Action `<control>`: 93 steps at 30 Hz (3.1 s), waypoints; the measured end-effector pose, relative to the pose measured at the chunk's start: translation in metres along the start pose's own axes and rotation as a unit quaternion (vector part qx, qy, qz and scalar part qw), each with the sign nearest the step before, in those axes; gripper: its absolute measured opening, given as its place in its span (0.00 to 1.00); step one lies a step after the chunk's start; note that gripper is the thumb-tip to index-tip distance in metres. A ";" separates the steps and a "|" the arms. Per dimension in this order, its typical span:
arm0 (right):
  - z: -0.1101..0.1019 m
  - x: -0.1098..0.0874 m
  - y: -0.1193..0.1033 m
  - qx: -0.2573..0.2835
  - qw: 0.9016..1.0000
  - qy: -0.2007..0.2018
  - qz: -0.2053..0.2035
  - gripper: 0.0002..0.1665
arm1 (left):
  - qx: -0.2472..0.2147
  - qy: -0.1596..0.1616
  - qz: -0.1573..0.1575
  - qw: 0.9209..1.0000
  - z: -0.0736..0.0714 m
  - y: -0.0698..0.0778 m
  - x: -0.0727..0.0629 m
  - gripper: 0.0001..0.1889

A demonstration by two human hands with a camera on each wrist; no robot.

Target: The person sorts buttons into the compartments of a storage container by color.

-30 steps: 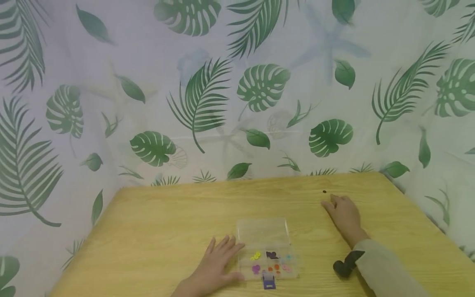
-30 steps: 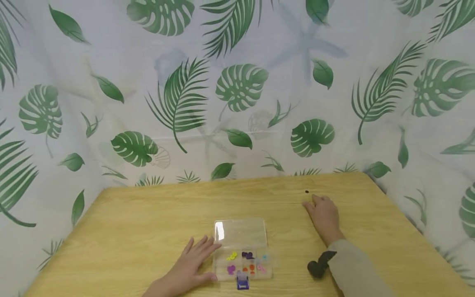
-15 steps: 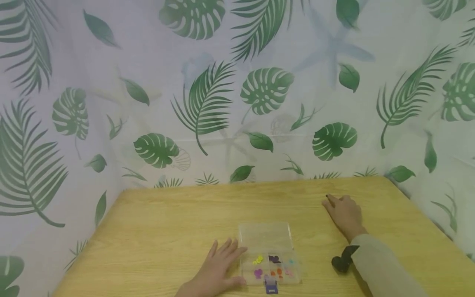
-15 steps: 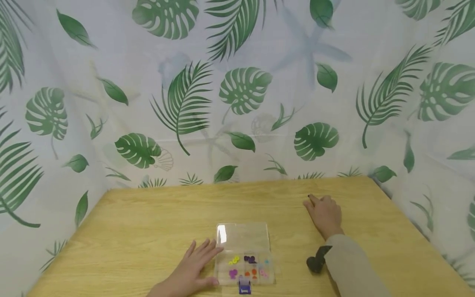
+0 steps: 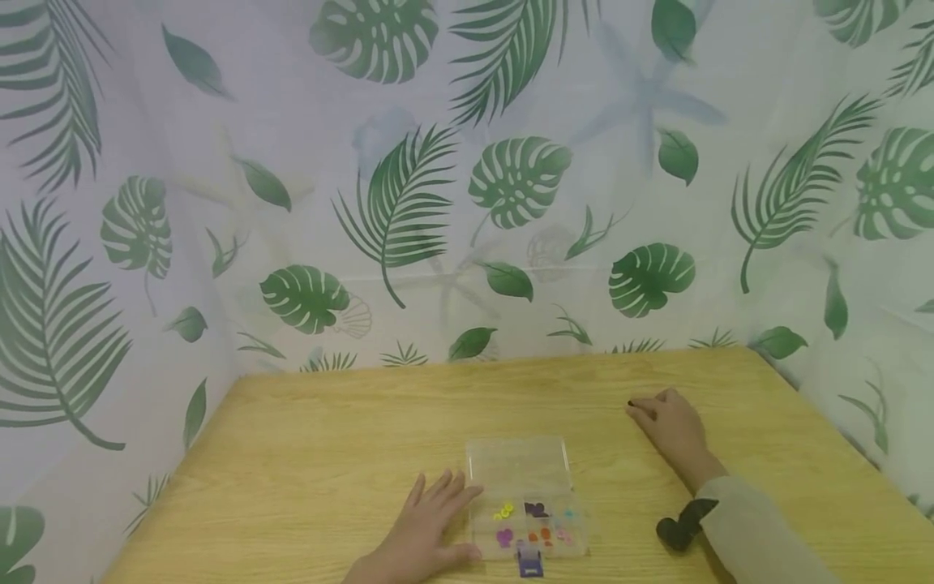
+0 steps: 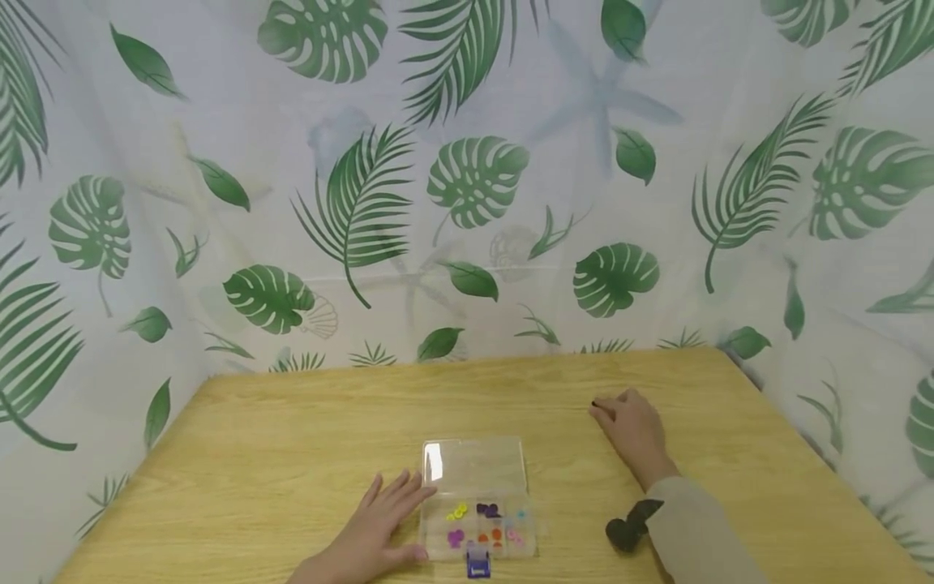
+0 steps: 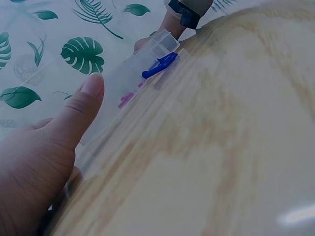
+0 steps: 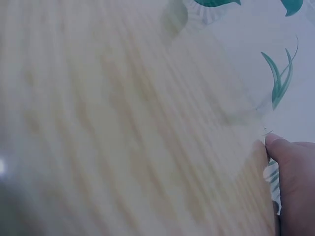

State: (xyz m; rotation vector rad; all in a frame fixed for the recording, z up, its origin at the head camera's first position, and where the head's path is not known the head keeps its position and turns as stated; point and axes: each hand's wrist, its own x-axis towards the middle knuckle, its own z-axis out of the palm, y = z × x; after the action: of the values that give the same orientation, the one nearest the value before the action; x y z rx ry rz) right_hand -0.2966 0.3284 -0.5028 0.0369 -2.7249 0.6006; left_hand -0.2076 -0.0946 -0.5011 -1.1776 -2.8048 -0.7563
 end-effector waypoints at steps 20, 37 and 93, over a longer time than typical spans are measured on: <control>-0.009 -0.031 -0.014 0.124 0.986 -0.064 -0.087 0.12 | 0.004 -0.002 0.000 1.000 0.000 0.001 0.001 0.38; -0.021 -0.072 -0.027 0.242 0.944 -0.155 -0.161 0.10 | 0.005 -0.003 0.001 1.000 -0.002 0.000 0.000 0.38; -0.022 -0.085 -0.042 0.191 0.969 -0.105 -0.120 0.06 | 0.013 0.002 -0.007 1.000 -0.003 0.001 -0.001 0.39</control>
State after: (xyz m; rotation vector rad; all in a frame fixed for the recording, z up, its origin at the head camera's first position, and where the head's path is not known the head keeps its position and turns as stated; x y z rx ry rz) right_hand -0.2053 0.2954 -0.4959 0.5454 -2.6954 1.0899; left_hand -0.2072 -0.0961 -0.4981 -1.1527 -2.8127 -0.7215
